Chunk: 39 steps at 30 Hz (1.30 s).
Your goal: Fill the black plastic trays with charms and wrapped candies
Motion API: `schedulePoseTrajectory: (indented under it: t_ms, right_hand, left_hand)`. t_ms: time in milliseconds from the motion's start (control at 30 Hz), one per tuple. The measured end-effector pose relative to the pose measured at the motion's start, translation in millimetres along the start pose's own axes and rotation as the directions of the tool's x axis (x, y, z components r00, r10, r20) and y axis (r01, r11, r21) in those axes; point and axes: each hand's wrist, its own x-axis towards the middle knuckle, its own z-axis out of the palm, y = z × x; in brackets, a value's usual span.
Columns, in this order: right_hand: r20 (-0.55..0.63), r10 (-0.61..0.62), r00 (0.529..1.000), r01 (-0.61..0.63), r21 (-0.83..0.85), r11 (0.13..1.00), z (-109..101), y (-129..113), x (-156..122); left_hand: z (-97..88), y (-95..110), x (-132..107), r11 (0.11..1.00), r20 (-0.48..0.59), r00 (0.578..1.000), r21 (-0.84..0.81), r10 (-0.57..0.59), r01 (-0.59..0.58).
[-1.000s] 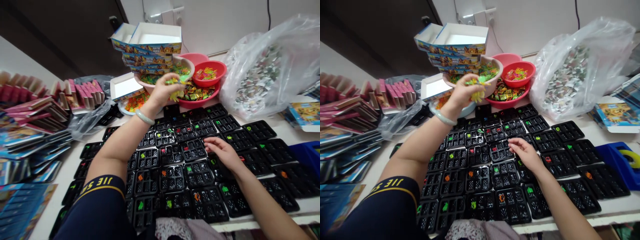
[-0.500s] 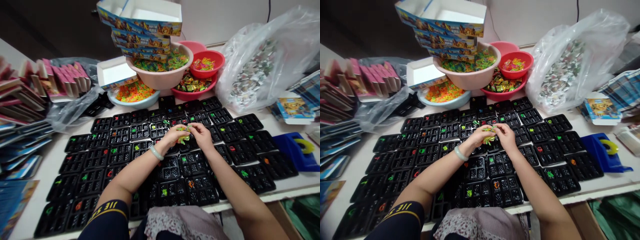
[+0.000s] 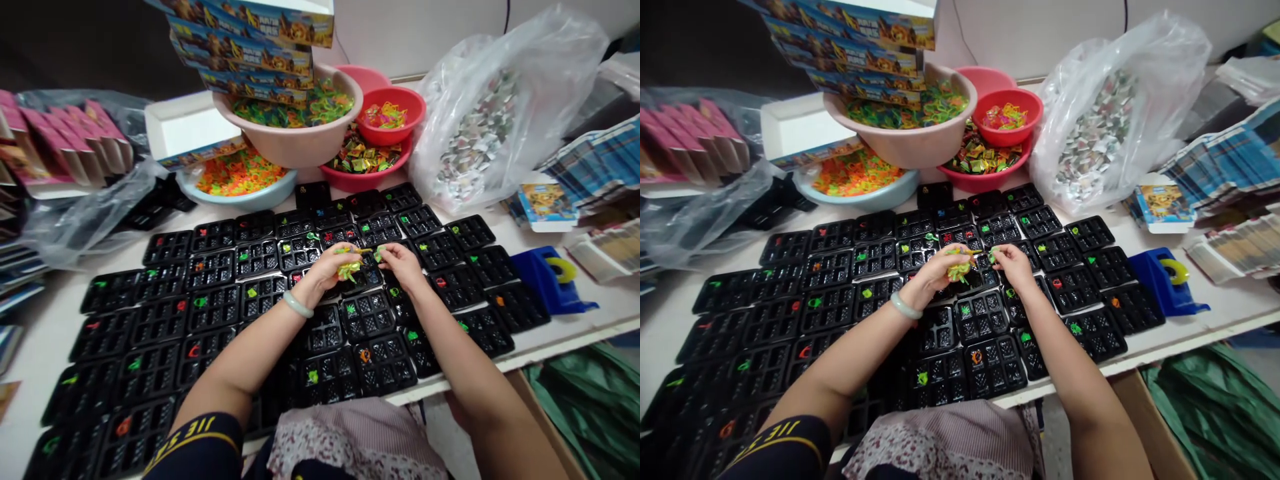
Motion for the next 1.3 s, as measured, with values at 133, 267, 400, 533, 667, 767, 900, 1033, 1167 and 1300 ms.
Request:
schedulePoseTrajectory:
  t_ms: [133,267,400,533,667,767,900,1033,1167,1300]
  right_hand:
    - [0.068,-0.094,0.993,0.107,-0.223,0.969,-0.7,5.9,8.3]
    - [0.105,-0.139,0.985,0.167,-0.344,0.924,3.3,7.7,12.9]
    - [0.149,-0.190,0.970,0.239,-0.469,0.850,5.0,6.1,12.9]
    - [0.168,-0.190,0.967,0.248,-0.479,0.842,5.0,6.2,13.3]
    - [0.127,-0.153,0.980,0.190,-0.368,0.910,-1.7,8.1,12.8]
    - [0.111,-0.109,0.988,0.138,-0.309,0.941,-10.6,6.4,9.3]
    - [0.165,-0.178,0.970,0.230,-0.393,0.890,-12.1,-1.6,5.7]
    - [0.229,-0.206,0.952,0.305,-0.621,0.722,0.6,-9.8,8.1]
    - [0.265,-0.195,0.944,0.326,-0.669,0.668,-1.8,-14.3,6.9]
    - [0.204,-0.244,0.948,0.317,-0.557,0.767,-26.7,-19.7,-16.5]
  left_hand:
    - [-15.1,5.7,-10.9,0.995,0.039,0.998,-0.087,0.053,-0.050]
    - [-24.8,5.2,-25.0,0.990,0.037,0.997,-0.124,0.067,-0.062]
    - [-26.2,5.4,-36.7,0.985,0.012,0.997,-0.152,0.080,-0.077]
    - [-27.6,3.2,-41.0,0.983,0.024,0.994,-0.156,0.103,-0.098]
    - [-31.9,-0.6,-42.3,0.981,0.004,0.996,-0.172,0.090,-0.088]
    - [-33.1,-1.8,-43.8,0.978,-0.011,0.996,-0.187,0.086,-0.087]
    - [-27.5,-1.0,-46.8,0.977,-0.012,0.998,-0.203,0.064,-0.065]
    - [-21.7,-0.8,-50.5,0.976,-0.024,0.999,-0.215,0.031,-0.036]
    - [-25.6,-2.4,-53.4,0.978,-0.030,0.998,-0.201,0.049,-0.054]
    - [-32.3,-4.9,-57.4,0.978,-0.030,0.999,-0.206,0.021,-0.027]
